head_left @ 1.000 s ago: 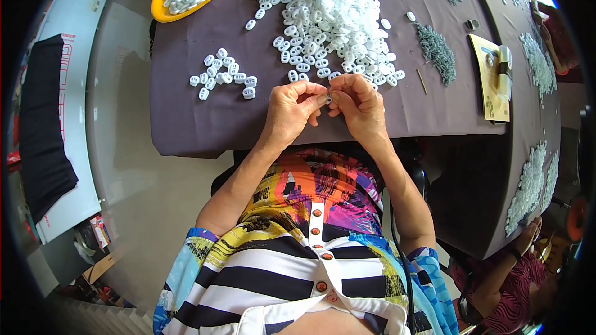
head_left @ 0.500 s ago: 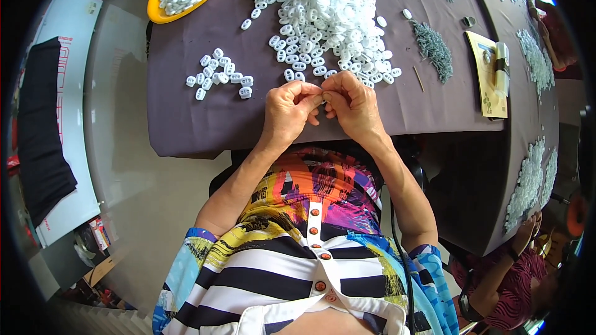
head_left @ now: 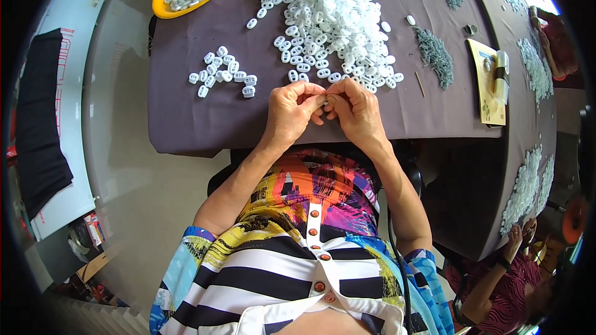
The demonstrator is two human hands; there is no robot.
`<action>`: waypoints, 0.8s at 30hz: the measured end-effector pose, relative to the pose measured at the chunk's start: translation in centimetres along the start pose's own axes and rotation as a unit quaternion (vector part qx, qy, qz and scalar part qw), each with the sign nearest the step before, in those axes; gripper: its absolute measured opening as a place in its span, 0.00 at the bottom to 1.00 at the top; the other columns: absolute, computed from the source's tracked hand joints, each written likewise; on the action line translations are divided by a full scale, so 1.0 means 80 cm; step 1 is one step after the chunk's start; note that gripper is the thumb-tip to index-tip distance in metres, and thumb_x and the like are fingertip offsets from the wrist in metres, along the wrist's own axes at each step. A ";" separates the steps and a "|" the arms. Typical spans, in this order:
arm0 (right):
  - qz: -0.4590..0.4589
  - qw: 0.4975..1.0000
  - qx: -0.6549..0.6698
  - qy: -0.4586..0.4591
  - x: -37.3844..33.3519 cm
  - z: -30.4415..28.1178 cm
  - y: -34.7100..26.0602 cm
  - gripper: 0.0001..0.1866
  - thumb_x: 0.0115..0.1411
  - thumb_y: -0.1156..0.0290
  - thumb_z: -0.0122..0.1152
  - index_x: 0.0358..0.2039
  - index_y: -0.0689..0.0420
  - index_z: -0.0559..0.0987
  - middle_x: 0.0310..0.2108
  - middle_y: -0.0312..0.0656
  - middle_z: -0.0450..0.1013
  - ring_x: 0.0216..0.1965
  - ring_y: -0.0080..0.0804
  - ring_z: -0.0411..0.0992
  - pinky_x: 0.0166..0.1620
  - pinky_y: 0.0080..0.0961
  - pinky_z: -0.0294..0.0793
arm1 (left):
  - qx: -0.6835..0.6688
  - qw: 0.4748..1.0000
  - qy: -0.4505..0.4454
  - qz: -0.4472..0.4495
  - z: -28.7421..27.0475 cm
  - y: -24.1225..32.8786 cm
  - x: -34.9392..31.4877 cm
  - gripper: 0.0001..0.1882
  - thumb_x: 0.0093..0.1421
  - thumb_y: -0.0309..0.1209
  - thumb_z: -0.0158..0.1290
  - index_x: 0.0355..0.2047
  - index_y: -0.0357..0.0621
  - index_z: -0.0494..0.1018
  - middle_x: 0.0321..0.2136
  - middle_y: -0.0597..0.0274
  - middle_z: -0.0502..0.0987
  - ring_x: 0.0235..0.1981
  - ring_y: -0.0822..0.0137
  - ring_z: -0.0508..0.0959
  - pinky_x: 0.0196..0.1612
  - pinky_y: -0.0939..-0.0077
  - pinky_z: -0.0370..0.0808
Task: The person sorts small white plastic circular components by hand on a table.
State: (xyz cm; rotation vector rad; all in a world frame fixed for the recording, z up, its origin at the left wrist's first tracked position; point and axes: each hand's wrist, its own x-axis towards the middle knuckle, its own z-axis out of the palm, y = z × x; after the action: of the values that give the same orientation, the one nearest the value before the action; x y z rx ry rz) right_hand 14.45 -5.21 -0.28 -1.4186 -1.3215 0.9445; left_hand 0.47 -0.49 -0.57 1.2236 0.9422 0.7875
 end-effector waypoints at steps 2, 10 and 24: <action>-0.008 1.000 -0.019 0.003 0.000 0.000 -0.002 0.04 0.56 0.82 0.49 0.30 0.63 0.73 0.21 0.36 0.70 0.21 0.18 0.69 0.26 0.15 0.70 | 0.005 1.000 0.003 0.007 0.000 -0.004 -0.002 0.04 0.55 0.22 0.52 0.31 0.34 0.74 0.22 0.63 0.76 0.18 0.78 0.74 0.19 0.86 0.73; -0.005 1.000 -0.010 -0.020 0.001 0.001 -0.013 0.04 0.55 0.81 0.51 0.31 0.63 0.74 0.21 0.36 0.70 0.20 0.17 0.67 0.23 0.15 0.69 | 0.000 1.000 0.002 -0.002 -0.018 -0.001 -0.010 0.04 0.56 0.23 0.53 0.31 0.35 0.74 0.21 0.66 0.75 0.16 0.78 0.73 0.19 0.87 0.71; -0.048 0.932 -0.359 -0.026 0.042 0.044 -0.019 0.08 0.52 0.73 0.56 0.34 0.59 0.74 0.30 0.46 0.69 0.29 0.47 0.71 0.31 0.38 0.71 | -0.109 0.991 0.074 -0.018 -0.054 -0.001 -0.018 0.06 0.58 0.27 0.50 0.33 0.37 0.71 0.25 0.62 0.75 0.18 0.75 0.74 0.18 0.83 0.72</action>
State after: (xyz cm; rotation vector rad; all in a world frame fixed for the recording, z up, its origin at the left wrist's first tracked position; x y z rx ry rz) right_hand 11.10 -1.45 0.52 -1.8480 -1.8680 0.4333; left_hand -4.10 -0.03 -0.78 0.9657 0.9676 0.9381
